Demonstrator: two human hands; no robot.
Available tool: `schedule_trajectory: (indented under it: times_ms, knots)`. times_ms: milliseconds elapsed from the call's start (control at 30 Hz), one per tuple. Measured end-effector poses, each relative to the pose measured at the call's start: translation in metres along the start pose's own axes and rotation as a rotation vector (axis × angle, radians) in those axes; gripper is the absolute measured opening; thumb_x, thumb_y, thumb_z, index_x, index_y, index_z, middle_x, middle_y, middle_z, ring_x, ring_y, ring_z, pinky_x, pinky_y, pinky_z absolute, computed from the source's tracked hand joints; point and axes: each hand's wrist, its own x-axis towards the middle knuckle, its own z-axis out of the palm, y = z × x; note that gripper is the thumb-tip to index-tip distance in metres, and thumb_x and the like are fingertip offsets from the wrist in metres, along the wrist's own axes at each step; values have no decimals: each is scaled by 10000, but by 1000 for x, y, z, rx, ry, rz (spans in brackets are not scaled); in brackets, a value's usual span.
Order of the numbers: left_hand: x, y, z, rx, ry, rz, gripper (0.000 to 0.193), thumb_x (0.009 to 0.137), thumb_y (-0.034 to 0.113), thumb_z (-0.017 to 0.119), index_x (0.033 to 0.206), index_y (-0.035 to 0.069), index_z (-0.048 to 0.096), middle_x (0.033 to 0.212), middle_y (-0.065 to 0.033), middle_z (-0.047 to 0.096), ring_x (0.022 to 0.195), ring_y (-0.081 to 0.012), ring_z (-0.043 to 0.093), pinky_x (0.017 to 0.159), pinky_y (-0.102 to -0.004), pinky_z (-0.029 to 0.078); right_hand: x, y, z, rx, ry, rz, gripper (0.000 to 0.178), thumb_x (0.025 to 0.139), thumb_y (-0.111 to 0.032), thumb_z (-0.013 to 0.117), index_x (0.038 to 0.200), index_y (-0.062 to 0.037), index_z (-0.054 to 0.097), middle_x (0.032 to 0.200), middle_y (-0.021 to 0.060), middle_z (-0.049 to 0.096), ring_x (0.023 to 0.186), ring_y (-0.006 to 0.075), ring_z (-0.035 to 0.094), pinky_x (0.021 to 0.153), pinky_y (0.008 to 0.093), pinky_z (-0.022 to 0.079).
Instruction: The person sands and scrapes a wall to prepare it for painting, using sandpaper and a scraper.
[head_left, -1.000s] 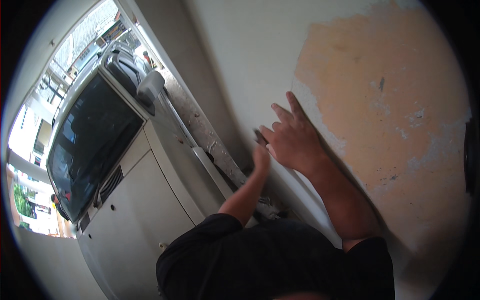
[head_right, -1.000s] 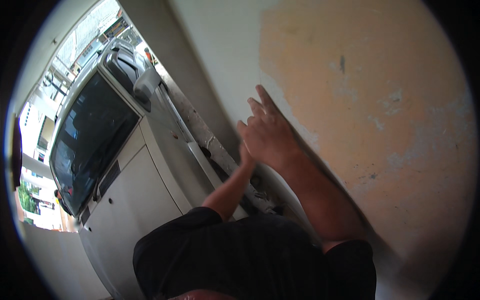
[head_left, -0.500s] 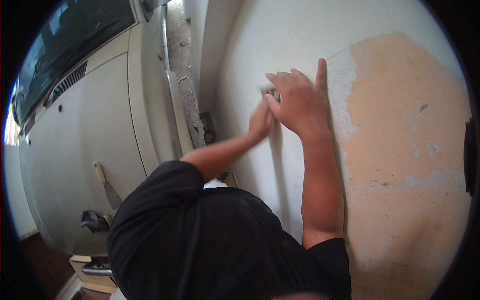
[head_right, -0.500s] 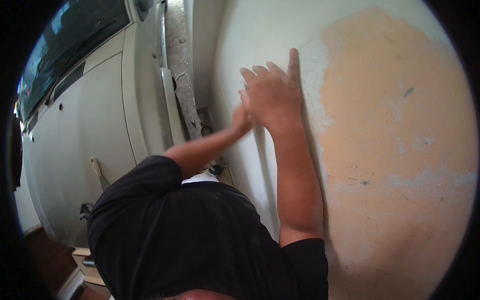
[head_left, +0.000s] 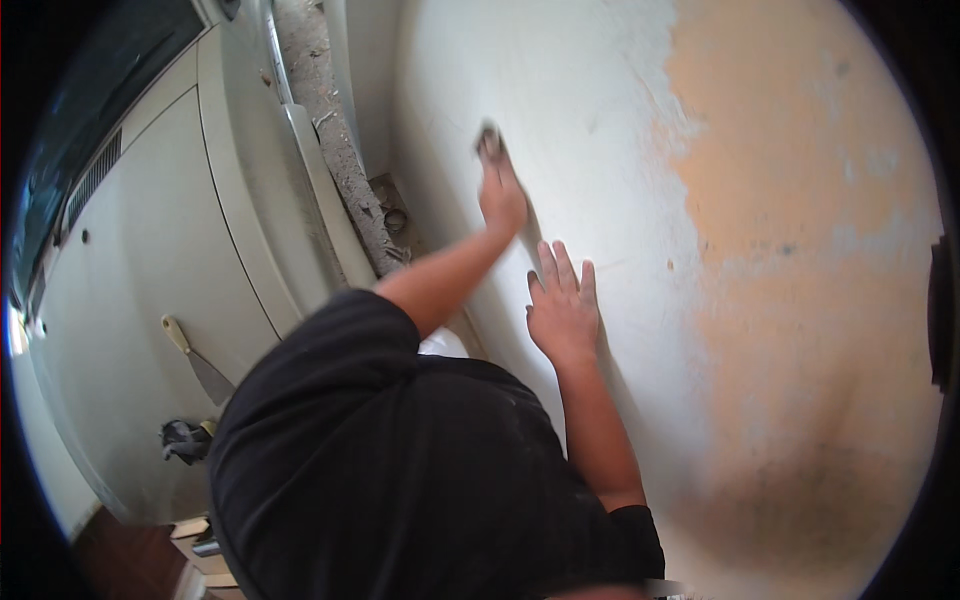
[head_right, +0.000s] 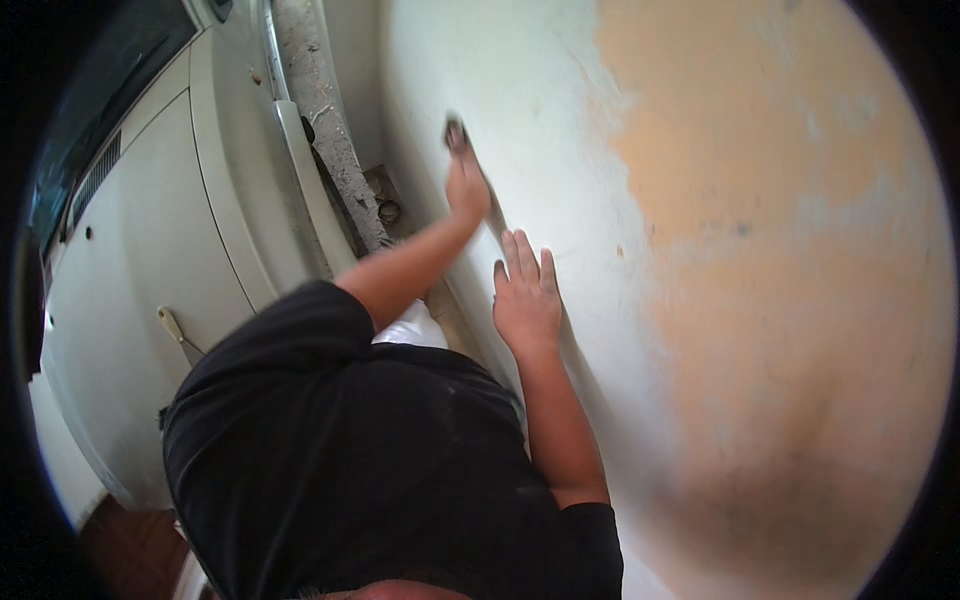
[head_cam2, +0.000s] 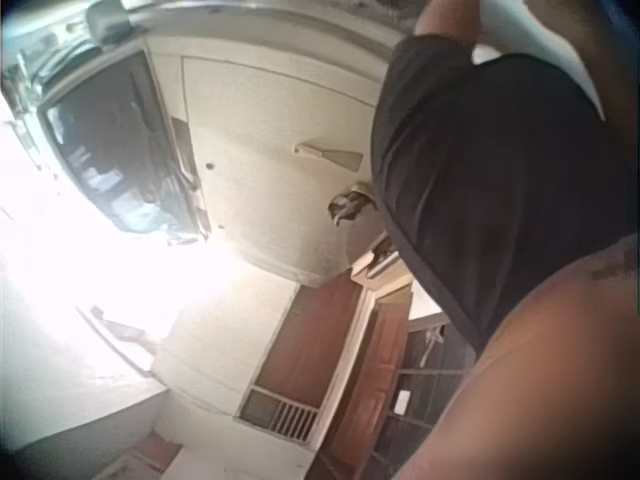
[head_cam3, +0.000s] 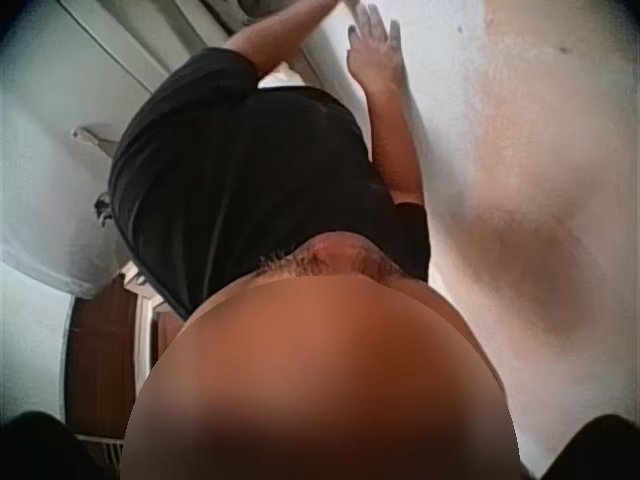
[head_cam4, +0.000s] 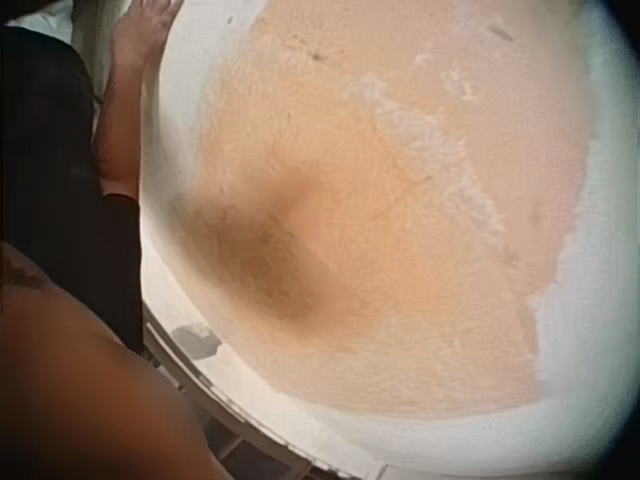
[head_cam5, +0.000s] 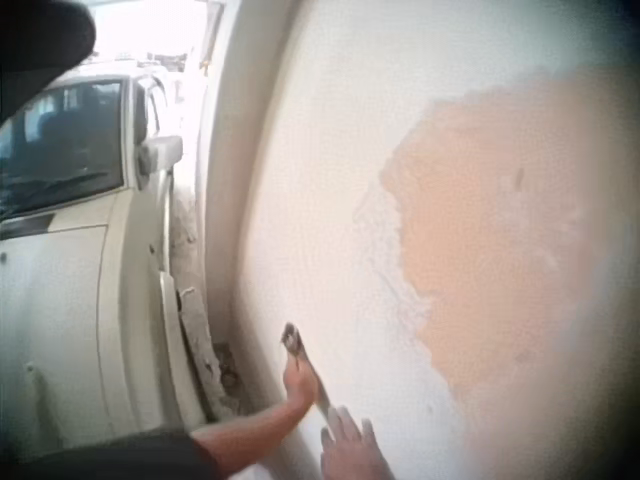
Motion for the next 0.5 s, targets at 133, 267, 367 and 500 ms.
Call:
schedule_trajectory:
  times_ms: [133, 267, 367, 500]
  knots:
    - [-58, -110, -9, 212, -10, 546, 537, 1013, 287, 296, 1421, -57, 235, 1406, -239, 396, 1313, -340, 378, 1083, -355, 278, -64, -14, 61, 91, -137, 51, 459, 801, -290, 624, 1244, -178, 573, 1523, 41, 241, 1427, 179, 126, 1140, 474, 139]
    - [19, -8, -19, -253, -166, -154, 503, 997, 335, 345, 1246, -85, 467, 1167, -269, 564, 1071, -388, 529, 948, -391, 382, -158, -13, 75, 102, -235, 212, 484, 811, -316, 616, 1277, -205, 546, 1547, 46, 185, 1432, 172, 115, 1142, 460, 111]
    - [7, 19, -20, -352, -144, 54, 521, 997, 378, 355, 1180, -88, 501, 1083, -197, 571, 974, -300, 522, 894, -365, 395, -189, -25, 75, 175, -301, 333, 563, 773, -350, 667, 1300, -213, 523, 1556, 70, 148, 1434, 179, 114, 1142, 477, 83]
    - [-143, -46, -23, -27, -92, 15, 567, 1005, 397, 325, 1291, -80, 432, 1307, -245, 495, 1191, -292, 493, 1005, -313, 368, -220, -33, 80, 269, -291, 412, 537, 790, -343, 648, 1297, -214, 527, 1545, 94, 168, 1436, 220, 107, 1137, 520, 69]
